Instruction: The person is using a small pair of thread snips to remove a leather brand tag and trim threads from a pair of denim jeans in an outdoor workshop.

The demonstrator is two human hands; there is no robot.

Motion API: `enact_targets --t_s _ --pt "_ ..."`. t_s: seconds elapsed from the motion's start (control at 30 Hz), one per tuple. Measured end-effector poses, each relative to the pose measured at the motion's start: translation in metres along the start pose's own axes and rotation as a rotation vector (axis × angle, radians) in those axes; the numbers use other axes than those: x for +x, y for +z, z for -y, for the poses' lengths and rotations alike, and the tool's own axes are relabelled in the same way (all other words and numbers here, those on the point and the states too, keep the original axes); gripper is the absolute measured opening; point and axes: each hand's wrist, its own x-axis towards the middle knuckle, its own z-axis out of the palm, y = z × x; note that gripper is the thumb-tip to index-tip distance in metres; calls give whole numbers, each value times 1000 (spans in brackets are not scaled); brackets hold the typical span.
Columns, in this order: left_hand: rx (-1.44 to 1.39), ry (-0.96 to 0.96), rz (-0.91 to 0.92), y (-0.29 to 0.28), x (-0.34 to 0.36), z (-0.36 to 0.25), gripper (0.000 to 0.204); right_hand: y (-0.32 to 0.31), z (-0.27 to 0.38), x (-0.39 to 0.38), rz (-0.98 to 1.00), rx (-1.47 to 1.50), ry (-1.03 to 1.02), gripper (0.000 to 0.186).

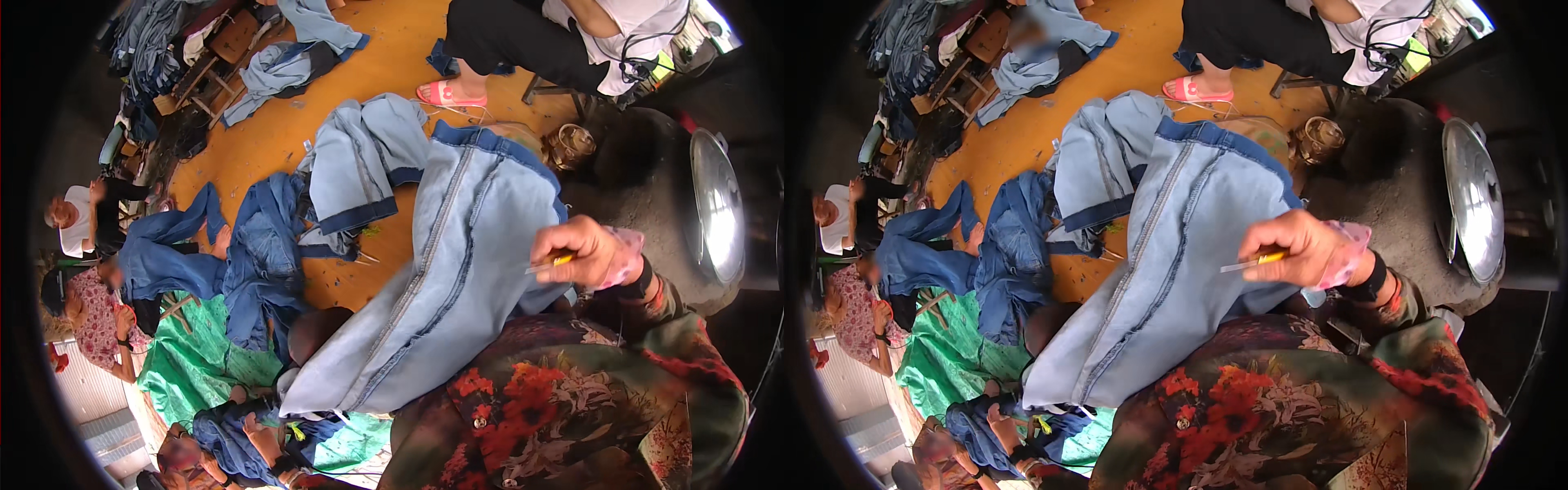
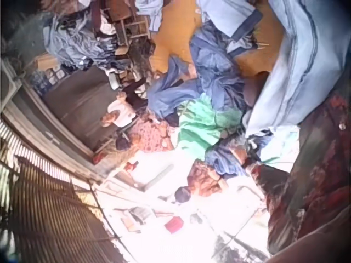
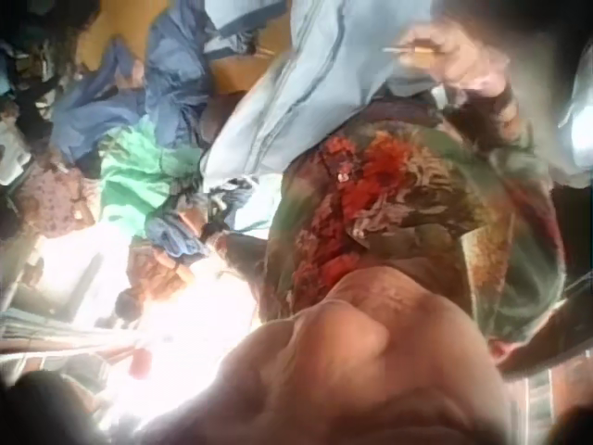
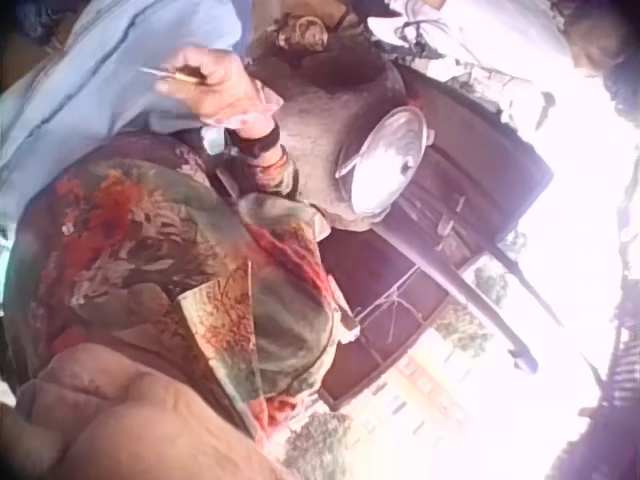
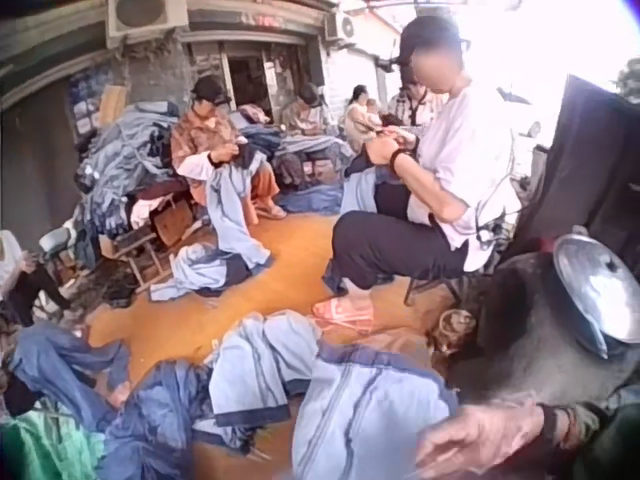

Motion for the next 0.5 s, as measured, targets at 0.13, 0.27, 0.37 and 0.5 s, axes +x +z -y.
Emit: enact_targets --t_s 0.13,0.27,0.37,0.5 --pt "-552 -165 47 -1 9 -87 20 -47 -7 3 -642 246 -73 8" --pt "-862 -546 272 -36 11 -217 21 -82 -60 37 -791 214 -51 6" --pt "-793 -82 370 -42 7 -261 34 -94 -110 63 -794 16 39 12" --pt "-663 70 381 -37 6 -289 40 -75 -101 80 -667 117 272 26"
